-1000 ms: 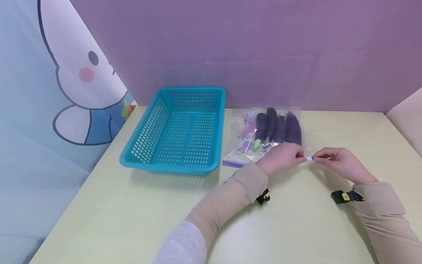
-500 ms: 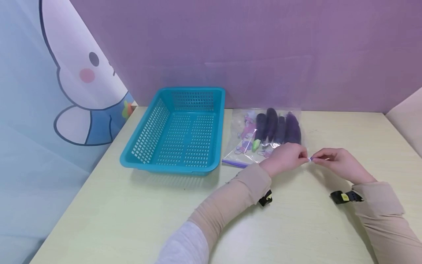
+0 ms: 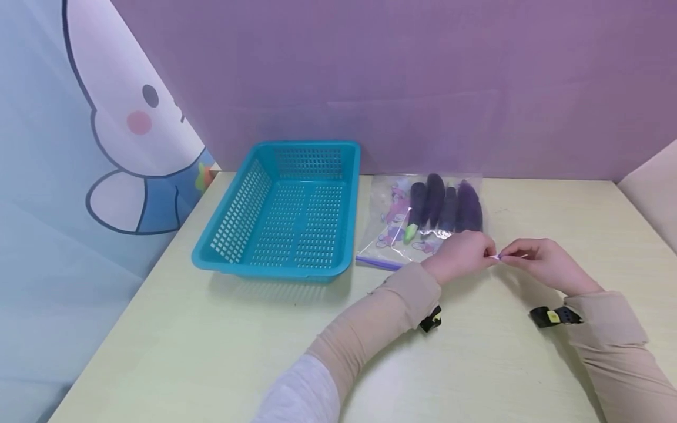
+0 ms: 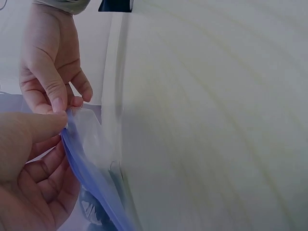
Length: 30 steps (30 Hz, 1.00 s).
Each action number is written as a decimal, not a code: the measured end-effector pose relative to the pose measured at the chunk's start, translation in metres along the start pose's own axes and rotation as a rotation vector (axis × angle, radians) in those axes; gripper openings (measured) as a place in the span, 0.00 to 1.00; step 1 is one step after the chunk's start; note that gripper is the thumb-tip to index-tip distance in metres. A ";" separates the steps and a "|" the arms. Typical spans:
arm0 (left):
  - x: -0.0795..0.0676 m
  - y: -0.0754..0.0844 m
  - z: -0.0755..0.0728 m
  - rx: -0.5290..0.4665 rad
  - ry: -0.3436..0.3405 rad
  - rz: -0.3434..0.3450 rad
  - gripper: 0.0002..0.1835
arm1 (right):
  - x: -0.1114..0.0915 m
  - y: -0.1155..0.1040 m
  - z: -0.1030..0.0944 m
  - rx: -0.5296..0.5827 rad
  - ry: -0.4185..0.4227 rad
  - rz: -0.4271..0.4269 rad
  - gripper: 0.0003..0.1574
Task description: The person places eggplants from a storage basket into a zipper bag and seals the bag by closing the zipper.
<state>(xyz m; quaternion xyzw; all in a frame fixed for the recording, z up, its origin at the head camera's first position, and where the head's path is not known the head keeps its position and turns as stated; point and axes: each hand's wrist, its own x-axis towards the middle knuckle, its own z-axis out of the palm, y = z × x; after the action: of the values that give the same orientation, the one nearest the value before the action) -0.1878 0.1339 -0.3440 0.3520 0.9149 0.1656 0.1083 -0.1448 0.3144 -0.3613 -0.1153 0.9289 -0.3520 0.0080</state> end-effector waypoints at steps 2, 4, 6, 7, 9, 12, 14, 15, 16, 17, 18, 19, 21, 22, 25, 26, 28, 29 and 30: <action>0.002 0.001 0.001 0.009 0.000 -0.003 0.08 | -0.001 0.000 0.000 -0.004 0.007 -0.003 0.05; 0.003 0.002 0.002 0.018 0.005 -0.010 0.07 | -0.001 -0.001 -0.001 -0.010 0.011 -0.004 0.05; 0.004 0.003 0.003 0.022 0.011 -0.012 0.07 | -0.001 -0.001 -0.001 -0.017 0.015 -0.001 0.05; 0.004 0.003 0.003 0.024 0.014 -0.014 0.07 | -0.001 -0.001 -0.001 -0.019 0.014 0.002 0.05; 0.005 0.003 0.004 0.024 0.019 -0.019 0.07 | -0.001 -0.001 -0.001 -0.024 0.011 0.012 0.05; 0.005 0.004 0.005 0.027 0.022 -0.025 0.07 | 0.000 -0.001 -0.002 -0.027 0.006 0.022 0.05; 0.004 0.005 0.004 0.031 0.025 -0.028 0.07 | 0.000 -0.001 -0.002 -0.030 0.011 0.020 0.05; 0.004 0.005 0.004 0.033 0.026 -0.030 0.07 | 0.000 0.000 -0.002 -0.030 0.014 0.017 0.05; 0.004 0.005 0.004 0.034 0.027 -0.031 0.07 | 0.000 0.000 -0.002 -0.032 0.017 0.013 0.05; 0.004 0.006 0.004 0.035 0.026 -0.032 0.07 | 0.000 0.000 -0.002 -0.034 0.022 0.009 0.05; 0.004 0.006 0.003 0.038 0.025 -0.032 0.07 | 0.000 0.000 -0.002 -0.037 0.026 0.004 0.04; 0.004 0.007 0.003 0.043 0.023 -0.034 0.07 | 0.000 0.000 -0.002 -0.039 0.030 0.000 0.04; 0.004 0.008 0.003 0.052 0.021 -0.037 0.07 | 0.000 0.000 -0.002 -0.045 0.035 -0.007 0.04; 0.004 0.008 0.003 0.056 0.019 -0.039 0.07 | 0.000 -0.001 -0.002 -0.048 0.037 -0.010 0.04; 0.004 0.009 0.003 0.070 0.016 -0.051 0.08 | 0.000 -0.001 -0.002 -0.058 0.042 -0.016 0.03; 0.005 0.010 0.003 0.073 0.015 -0.054 0.08 | 0.000 -0.001 -0.002 -0.060 0.042 -0.017 0.03; 0.005 0.010 0.004 0.077 0.012 -0.060 0.08 | 0.000 -0.001 -0.002 -0.068 0.044 -0.018 0.03; 0.005 0.010 0.004 0.080 0.012 -0.062 0.07 | 0.000 -0.001 -0.001 -0.070 0.043 -0.019 0.03; 0.005 0.010 0.004 0.081 0.012 -0.062 0.07 | 0.000 -0.001 -0.001 -0.073 0.042 -0.020 0.03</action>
<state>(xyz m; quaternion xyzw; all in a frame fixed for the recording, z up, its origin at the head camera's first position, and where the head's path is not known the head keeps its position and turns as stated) -0.1843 0.1453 -0.3449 0.3267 0.9319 0.1269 0.0936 -0.1451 0.3148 -0.3598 -0.1172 0.9398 -0.3204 -0.0191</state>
